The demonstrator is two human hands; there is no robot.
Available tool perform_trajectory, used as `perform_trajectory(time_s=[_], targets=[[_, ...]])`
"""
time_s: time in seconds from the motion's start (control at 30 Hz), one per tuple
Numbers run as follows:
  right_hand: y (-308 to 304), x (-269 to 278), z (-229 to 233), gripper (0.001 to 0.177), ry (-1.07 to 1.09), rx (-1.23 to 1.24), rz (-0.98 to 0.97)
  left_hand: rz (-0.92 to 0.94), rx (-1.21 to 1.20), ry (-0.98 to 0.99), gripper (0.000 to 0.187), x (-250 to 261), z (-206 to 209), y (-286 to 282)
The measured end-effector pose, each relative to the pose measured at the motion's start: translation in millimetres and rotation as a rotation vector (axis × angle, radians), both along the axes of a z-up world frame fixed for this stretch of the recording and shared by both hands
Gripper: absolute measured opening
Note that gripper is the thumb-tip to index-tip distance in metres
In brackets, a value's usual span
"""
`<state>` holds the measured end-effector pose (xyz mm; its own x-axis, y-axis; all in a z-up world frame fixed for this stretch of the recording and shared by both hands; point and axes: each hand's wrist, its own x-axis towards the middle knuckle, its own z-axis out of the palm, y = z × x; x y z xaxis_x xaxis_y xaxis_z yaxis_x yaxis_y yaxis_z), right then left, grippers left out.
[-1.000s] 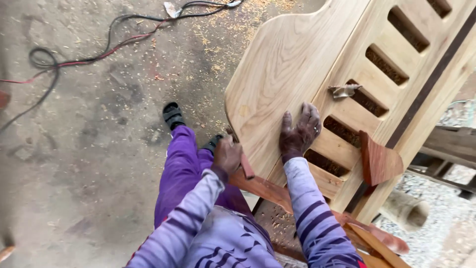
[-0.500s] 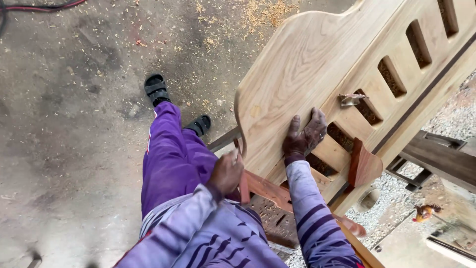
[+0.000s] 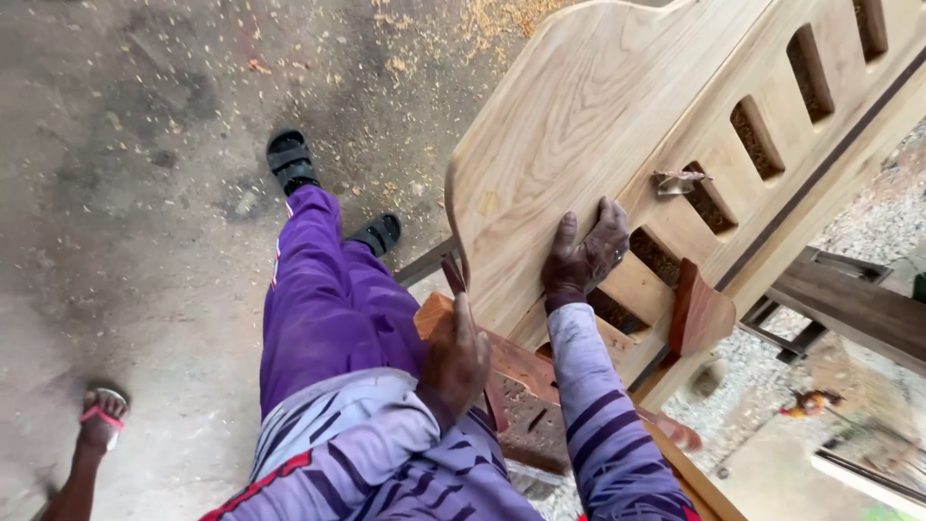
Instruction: The person smooths the surface and curved edges of a large wooden headboard using a small sanding block. They work along the contours and flat areas, holding the piece steady with one hand while sanding with the other.
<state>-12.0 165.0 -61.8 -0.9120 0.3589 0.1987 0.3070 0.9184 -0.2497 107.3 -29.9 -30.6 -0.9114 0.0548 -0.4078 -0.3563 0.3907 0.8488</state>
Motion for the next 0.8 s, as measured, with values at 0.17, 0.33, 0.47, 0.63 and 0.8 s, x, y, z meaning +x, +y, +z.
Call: perform_trajectory(time_s=[0.17, 0.33, 0.47, 0.63, 0.8], targets=[[3, 1, 6, 0.061, -0.001, 0.038, 0.009, 0.233, 0.003, -0.241, 0.058, -94, 28, -53], [0, 0, 8, 0.061, 0.037, -0.029, 0.017, 0.166, -0.13, 0.423, 0.057, -77, 36, -100], [5, 4, 9, 0.059, 0.036, -0.009, -0.005, -0.309, -0.112, 0.593, 0.043, -67, 8, -105], [2, 42, 3, 0.056, 0.01, 0.079, 0.027, -0.698, 0.021, 0.595, 0.055, -67, -14, -108], [-8, 134, -13, 0.052, -0.025, 0.093, -0.15, -0.886, 0.1, 0.625, 0.057, -94, -40, -111]])
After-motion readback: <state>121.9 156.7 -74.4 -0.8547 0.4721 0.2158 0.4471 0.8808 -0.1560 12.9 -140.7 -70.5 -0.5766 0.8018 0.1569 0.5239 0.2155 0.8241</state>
